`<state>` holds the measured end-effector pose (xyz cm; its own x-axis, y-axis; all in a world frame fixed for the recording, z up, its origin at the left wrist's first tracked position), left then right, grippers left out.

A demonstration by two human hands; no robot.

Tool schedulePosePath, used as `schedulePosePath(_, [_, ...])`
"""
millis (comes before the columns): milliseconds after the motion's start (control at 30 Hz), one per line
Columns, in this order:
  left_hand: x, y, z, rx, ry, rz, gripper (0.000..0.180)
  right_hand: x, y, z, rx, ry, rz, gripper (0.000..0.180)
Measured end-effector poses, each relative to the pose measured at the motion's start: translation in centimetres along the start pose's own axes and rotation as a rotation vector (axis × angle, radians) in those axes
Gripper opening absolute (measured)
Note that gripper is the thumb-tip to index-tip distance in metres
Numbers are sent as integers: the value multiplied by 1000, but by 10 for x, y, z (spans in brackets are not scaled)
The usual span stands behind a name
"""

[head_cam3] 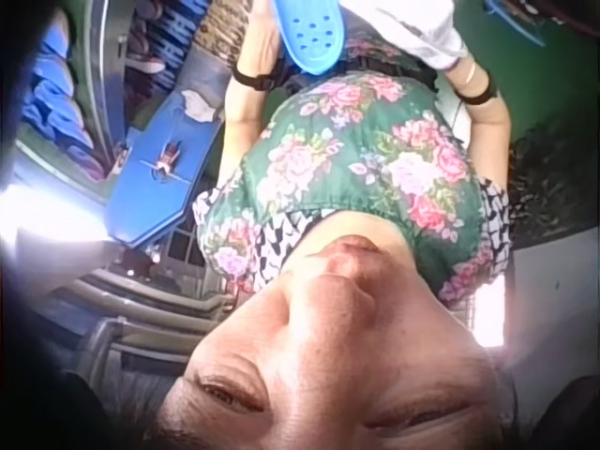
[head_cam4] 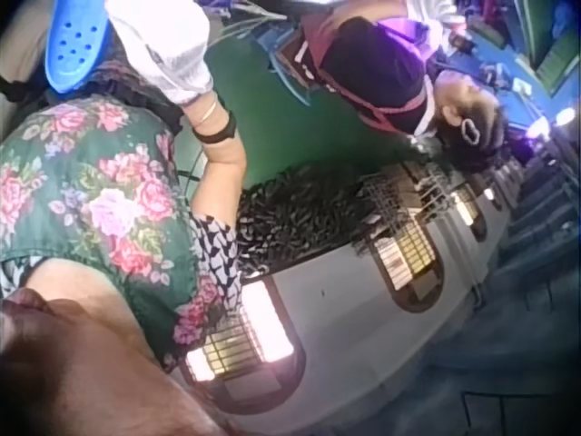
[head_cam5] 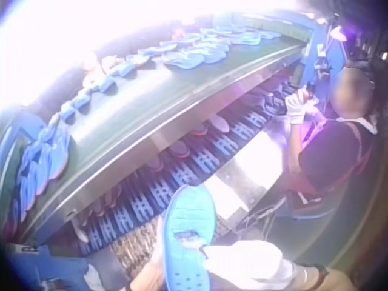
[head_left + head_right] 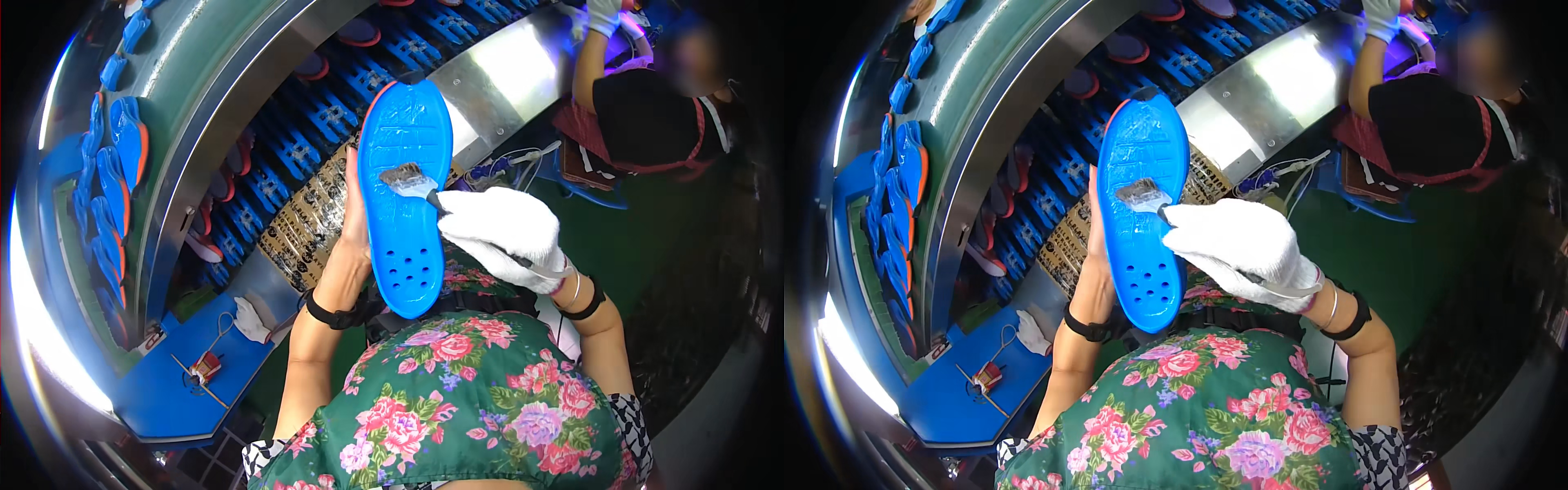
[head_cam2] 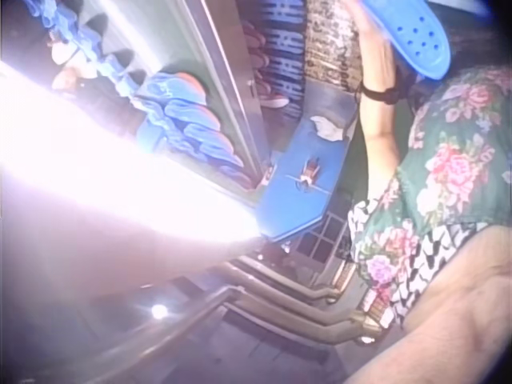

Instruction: The person picks up a blue shoe sole from a conveyor belt, applies a substance to its surface with a brush, and places it back onto the belt, repeating the process for several soles.

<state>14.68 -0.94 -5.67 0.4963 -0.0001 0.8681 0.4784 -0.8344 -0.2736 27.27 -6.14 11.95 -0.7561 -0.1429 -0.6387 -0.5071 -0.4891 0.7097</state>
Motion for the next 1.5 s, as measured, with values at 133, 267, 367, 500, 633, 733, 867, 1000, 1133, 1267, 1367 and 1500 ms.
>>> schedulePosePath(133, [1, 22, -2, -98, 55, -81, 109, -6, -9, -4, 24, -12, 144, 24])
schedulePosePath(267, [-16, 24, -5, -122, 0, 116, 112, -4, -24, -3, 110, 61, 332, 18])
schedulePosePath(367, [-20, 20, -2, -103, -31, 200, 111, -4, -27, 1, 109, 115, 372, 17])
schedulePosePath(500, [-19, 18, -4, -95, -40, 274, 108, 10, -51, 1, 247, 230, 687, 16])
schedulePosePath(633, [-2, 11, 3, -75, 31, 276, 103, 18, -57, 13, 297, 343, 944, 18])
schedulePosePath(733, [0, 5, 9, -47, 70, 252, 103, 12, -59, 27, 325, 353, 968, 20])
schedulePosePath(867, [9, 4, 11, -70, 80, 167, 104, 30, -61, 26, 511, 473, 1044, 23])
schedulePosePath(1000, [21, -2, 12, -76, 121, 263, 105, 30, -69, 32, 518, 508, 1038, 20])
schedulePosePath(1133, [26, 4, 5, -168, 147, 286, 102, 23, -83, 38, 591, 524, 933, 17])
schedulePosePath(1267, [5, 14, 9, -208, 210, 66, 104, 10, -84, 43, 472, 436, 878, 17])
schedulePosePath(1367, [-12, 24, 10, -269, 267, -28, 110, -28, -80, 51, 197, 157, 502, 16])
schedulePosePath(1500, [2, 20, 9, -244, 219, -113, 115, -43, -49, 61, 12, 60, 162, 14])
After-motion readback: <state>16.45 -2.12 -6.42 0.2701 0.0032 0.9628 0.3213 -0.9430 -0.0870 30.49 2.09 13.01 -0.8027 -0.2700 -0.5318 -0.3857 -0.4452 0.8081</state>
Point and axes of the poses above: each hand's wrist, its own z-axis towards the middle knuckle, its own x-axis out of the palm, y = z × x, the point moved 10 cm from there along z, towards the middle knuckle, and after that the axes turned 14 degrees about y, right-handed, at the moved point
